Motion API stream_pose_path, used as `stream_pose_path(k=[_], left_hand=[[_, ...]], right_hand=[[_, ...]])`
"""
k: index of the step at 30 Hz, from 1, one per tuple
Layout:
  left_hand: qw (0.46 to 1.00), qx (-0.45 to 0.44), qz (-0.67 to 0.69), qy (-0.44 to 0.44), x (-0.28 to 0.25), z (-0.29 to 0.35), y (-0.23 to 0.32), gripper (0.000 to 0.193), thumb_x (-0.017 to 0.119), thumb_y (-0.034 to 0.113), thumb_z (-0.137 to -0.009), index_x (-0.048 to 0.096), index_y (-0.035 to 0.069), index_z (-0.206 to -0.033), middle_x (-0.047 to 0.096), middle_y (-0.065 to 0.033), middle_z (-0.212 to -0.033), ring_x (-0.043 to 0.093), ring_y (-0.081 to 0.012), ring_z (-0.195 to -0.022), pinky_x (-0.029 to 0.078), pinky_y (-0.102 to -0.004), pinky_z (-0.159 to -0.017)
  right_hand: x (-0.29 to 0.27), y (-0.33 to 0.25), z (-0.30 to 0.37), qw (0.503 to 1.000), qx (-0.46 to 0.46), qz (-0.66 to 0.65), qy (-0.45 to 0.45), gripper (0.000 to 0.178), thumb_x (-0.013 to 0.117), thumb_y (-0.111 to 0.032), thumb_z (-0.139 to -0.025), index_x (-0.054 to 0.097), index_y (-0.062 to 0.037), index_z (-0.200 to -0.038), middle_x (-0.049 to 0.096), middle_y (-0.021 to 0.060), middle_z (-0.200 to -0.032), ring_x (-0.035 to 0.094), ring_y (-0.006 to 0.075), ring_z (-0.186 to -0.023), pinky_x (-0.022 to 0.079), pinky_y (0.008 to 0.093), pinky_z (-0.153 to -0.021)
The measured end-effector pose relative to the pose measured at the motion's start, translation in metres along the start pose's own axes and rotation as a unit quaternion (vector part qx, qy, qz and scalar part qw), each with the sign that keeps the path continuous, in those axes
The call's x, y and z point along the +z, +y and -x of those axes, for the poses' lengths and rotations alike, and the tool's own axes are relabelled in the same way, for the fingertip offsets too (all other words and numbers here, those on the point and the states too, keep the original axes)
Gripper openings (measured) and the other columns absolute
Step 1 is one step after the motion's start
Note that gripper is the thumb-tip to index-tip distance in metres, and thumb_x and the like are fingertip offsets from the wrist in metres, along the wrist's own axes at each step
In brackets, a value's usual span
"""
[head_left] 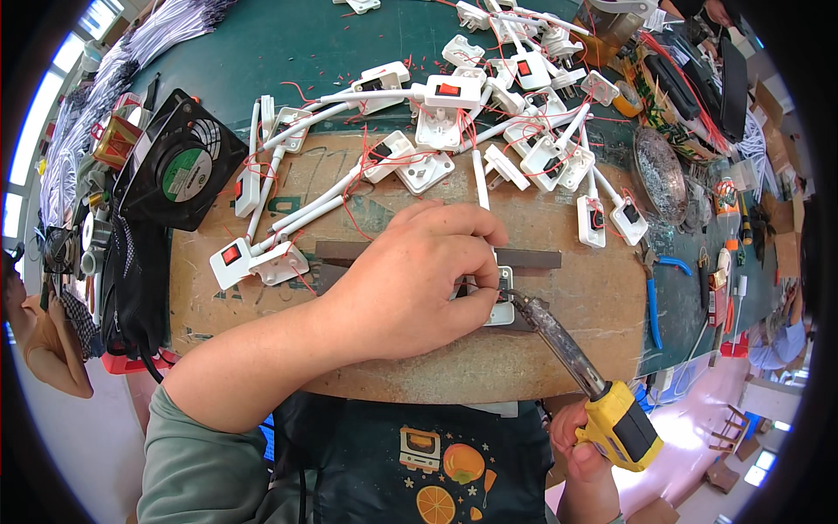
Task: The person assembles electrical switch units by fitting wires and switches into plastic housings by hand and soldering the connections using a soldering iron.
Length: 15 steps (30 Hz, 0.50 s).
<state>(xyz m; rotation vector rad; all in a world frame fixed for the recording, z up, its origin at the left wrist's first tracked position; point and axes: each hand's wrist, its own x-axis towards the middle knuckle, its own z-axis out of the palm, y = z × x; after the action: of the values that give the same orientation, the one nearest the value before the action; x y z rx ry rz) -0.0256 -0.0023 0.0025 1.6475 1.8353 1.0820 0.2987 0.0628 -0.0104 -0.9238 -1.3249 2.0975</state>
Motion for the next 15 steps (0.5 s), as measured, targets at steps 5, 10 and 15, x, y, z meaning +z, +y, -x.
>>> stream_pose_path(k=[5, 10, 15], left_hand=[[1.0, 0.002, -0.002, 0.002, -0.001, 0.0, 0.0, 0.005, 0.074, 0.009, -0.077, 0.07, 0.008, -0.081, 0.066, -0.0075, -0.12, 0.063, -0.0287, -0.109, 0.052, -0.0394, -0.093], [1.0, 0.004, -0.001, 0.003, -0.001, 0.0, 0.0, 0.005, 0.074, 0.009, -0.077, 0.07, 0.008, -0.081, 0.067, -0.0072, -0.119, 0.063, -0.0286, -0.108, 0.052, -0.0392, -0.093], [1.0, 0.003, 0.001, 0.002, -0.001, 0.0, 0.0, 0.005, 0.074, 0.009, -0.077, 0.07, 0.008, -0.081, 0.067, -0.0073, -0.119, 0.063, -0.0286, -0.108, 0.052, -0.0391, -0.092]], right_hand=[[-0.003, -0.001, 0.001, 1.0, 0.008, -0.006, -0.012, 0.041, 0.089, -0.028, -0.075, 0.062, -0.0029, -0.093, 0.059, 0.0058, -0.077, 0.056, 0.0154, -0.066, 0.044, 0.0282, -0.058], [-0.01, 0.003, 0.002, 0.997, -0.024, 0.034, -0.066, 0.064, 0.087, -0.035, -0.078, 0.058, -0.0048, -0.126, 0.051, 0.0022, -0.069, 0.05, 0.016, -0.059, 0.041, 0.0293, -0.053], [-0.019, 0.008, 0.005, 0.997, -0.011, 0.033, -0.068, 0.064, 0.086, -0.035, -0.079, 0.058, -0.0052, -0.128, 0.051, 0.0022, -0.07, 0.05, 0.016, -0.061, 0.04, 0.0294, -0.054]])
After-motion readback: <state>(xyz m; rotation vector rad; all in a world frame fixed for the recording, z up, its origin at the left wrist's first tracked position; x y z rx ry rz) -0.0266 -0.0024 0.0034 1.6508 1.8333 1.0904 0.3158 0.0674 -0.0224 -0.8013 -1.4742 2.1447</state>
